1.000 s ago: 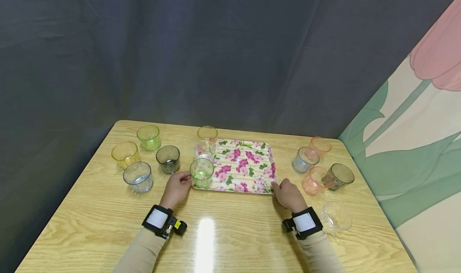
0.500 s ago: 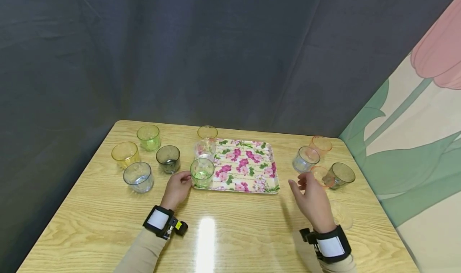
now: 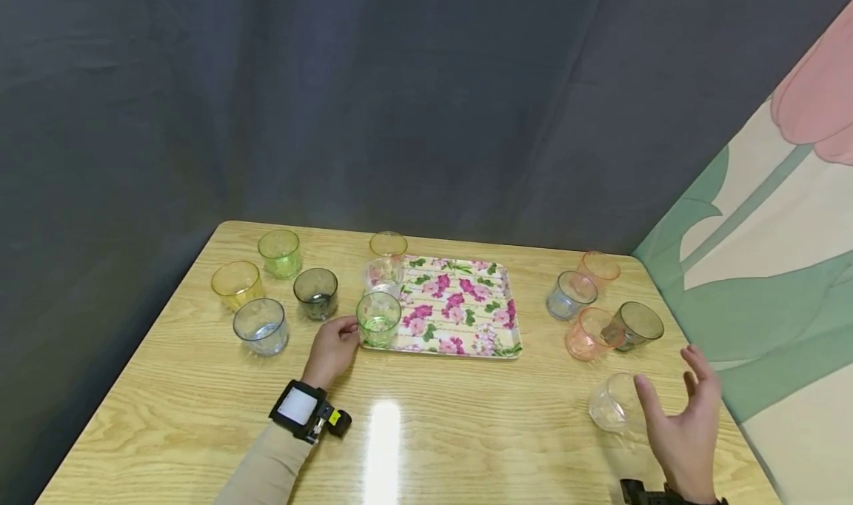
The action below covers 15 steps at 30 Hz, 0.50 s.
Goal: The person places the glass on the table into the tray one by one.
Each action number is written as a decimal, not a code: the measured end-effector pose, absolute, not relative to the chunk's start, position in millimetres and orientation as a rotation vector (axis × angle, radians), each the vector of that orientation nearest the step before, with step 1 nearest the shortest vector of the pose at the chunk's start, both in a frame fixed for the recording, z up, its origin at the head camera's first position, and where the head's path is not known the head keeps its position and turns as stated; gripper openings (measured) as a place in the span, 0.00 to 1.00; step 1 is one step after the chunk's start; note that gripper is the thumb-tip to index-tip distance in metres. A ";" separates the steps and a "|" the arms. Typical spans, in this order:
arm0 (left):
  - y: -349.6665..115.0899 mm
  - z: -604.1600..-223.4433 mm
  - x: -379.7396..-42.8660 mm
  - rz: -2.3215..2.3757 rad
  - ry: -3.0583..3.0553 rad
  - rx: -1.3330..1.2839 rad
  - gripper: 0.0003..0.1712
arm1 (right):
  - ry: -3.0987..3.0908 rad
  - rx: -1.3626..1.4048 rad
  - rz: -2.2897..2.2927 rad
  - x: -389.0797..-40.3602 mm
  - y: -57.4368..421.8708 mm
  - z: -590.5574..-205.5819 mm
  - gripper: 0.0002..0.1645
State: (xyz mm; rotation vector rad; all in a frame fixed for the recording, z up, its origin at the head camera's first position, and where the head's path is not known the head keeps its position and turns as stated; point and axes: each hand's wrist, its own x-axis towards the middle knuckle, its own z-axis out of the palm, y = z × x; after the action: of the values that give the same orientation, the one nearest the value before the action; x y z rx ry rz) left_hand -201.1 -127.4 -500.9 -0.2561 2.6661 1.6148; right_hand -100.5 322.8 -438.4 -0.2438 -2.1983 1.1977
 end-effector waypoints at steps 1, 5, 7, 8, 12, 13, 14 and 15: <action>-127.0 -501.0 -201.1 1.615 2.665 -0.255 0.19 | -2.178 -0.279 1.247 -97.4 327.9 -442.4 0.44; -126.3 -501.3 -201.0 1.601 2.669 -0.259 0.19 | -2.061 -0.370 1.529 -89.5 343.7 -459.0 0.51; -126.1 -501.5 -201.1 1.599 2.672 -0.259 0.19 | -2.027 -0.387 1.648 -87.6 348.9 -466.7 0.53; -126.0 -501.9 -201.3 1.598 2.675 -0.256 0.19 | -2.026 -0.390 1.693 -86.9 350.8 -470.2 0.54; -126.0 -502.3 -202.0 1.610 2.682 -0.247 0.19 | -2.161 -0.392 1.724 -85.4 355.6 -482.3 0.58; -126.0 -502.2 -202.0 1.613 2.685 -0.247 0.19 | -2.207 -0.390 1.716 -85.4 356.2 -484.7 0.59; -126.1 -502.0 -201.7 1.614 2.687 -0.248 0.19 | -2.263 -0.392 1.698 -85.6 356.7 -486.5 0.61; -126.2 -501.6 -201.4 1.615 2.684 -0.256 0.19 | -2.309 -0.392 1.683 -85.9 357.0 -488.0 0.63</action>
State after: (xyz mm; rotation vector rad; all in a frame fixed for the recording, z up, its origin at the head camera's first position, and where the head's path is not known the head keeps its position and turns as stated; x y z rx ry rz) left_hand -201.4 -126.2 -501.6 -0.2558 2.6845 1.6153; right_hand -85.9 357.0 -488.0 -0.3923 -2.3095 1.6835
